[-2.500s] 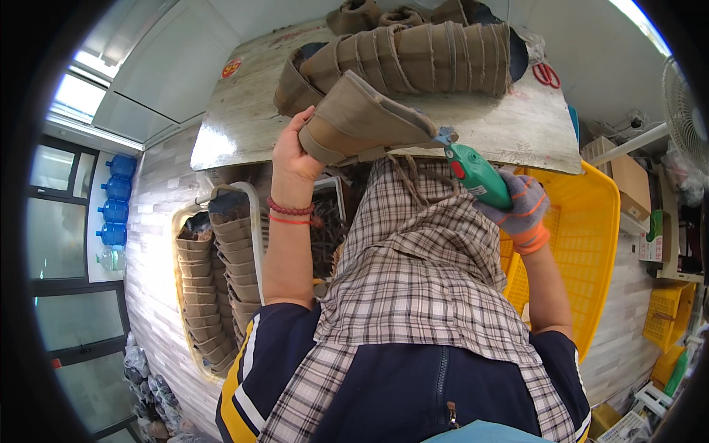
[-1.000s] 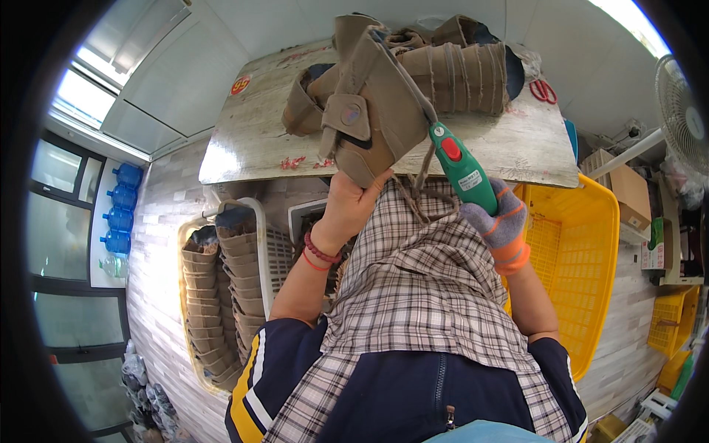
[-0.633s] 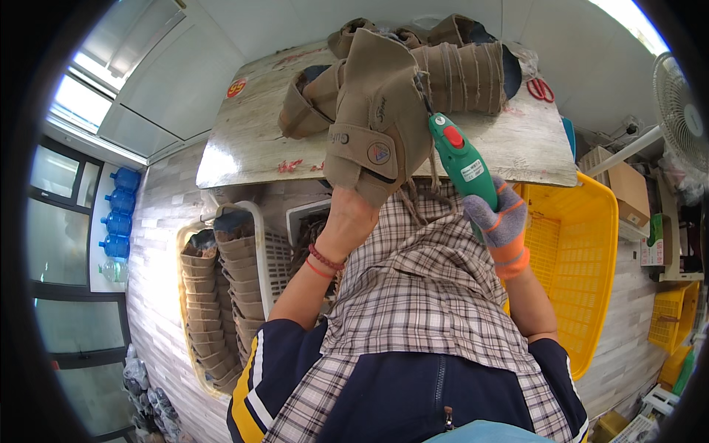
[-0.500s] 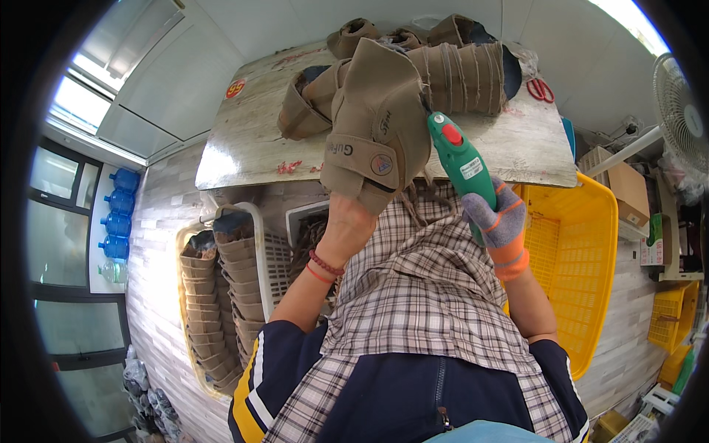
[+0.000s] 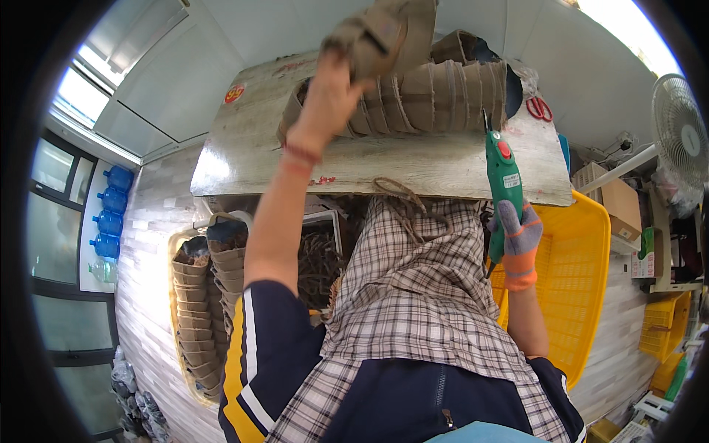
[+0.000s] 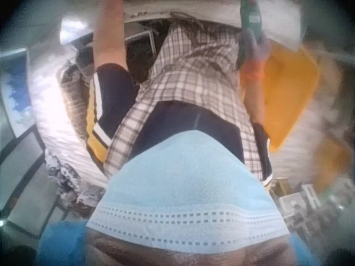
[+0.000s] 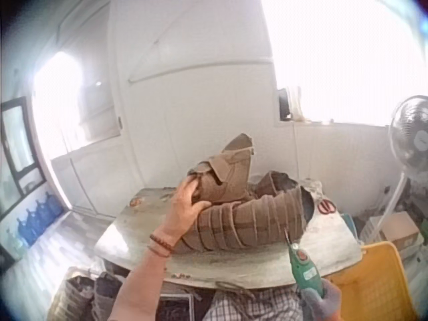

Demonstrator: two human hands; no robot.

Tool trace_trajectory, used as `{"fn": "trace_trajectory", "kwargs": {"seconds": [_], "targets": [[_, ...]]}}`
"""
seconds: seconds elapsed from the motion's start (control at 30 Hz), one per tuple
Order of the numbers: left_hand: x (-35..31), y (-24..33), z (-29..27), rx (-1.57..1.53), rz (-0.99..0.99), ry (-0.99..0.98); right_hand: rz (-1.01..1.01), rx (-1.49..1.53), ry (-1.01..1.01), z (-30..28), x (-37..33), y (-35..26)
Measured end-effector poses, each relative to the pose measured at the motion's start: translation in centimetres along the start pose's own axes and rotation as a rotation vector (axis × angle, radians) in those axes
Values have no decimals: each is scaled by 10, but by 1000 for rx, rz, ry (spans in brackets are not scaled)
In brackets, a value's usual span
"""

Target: The person trims the interior lining of a brown boot using red-handled scissors, then uses a green electric trimmer to cut the exterior fabric. The person places the trimmed boot into a yellow basket and repeats the process with another boot.

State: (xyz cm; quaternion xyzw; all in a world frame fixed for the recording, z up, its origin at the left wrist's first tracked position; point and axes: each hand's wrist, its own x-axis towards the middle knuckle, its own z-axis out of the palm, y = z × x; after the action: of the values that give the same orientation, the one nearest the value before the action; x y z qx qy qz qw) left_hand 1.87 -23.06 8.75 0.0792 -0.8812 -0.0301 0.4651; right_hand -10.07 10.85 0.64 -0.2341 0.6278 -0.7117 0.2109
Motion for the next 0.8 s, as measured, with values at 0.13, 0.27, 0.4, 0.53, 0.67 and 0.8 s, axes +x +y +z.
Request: {"fn": "trace_trajectory", "kwargs": {"seconds": [0.13, 0.27, 0.4, 0.53, 0.67, 0.8], "targets": [[28, -77, -14, -15, -258, 465, -15, -150, 19, -9, -12, 5], [-128, -164, 21, -298, -1025, 733, 7, -143, -2, -17, -17, 23], [-192, -160, 36, -1064, -1294, 445, 92, -145, -32, -11, -13, 17], [-159, -136, 3, -731, -1115, 214, 75, -186, -91, -4, -7, 26], [-126, -104, -92, -783, -1011, 394, -73, -331, -130, 0, -5, 35], [-101, -44, -161, -1355, -1163, 598, -352, -599, -189, 14, -8, 13]]}}
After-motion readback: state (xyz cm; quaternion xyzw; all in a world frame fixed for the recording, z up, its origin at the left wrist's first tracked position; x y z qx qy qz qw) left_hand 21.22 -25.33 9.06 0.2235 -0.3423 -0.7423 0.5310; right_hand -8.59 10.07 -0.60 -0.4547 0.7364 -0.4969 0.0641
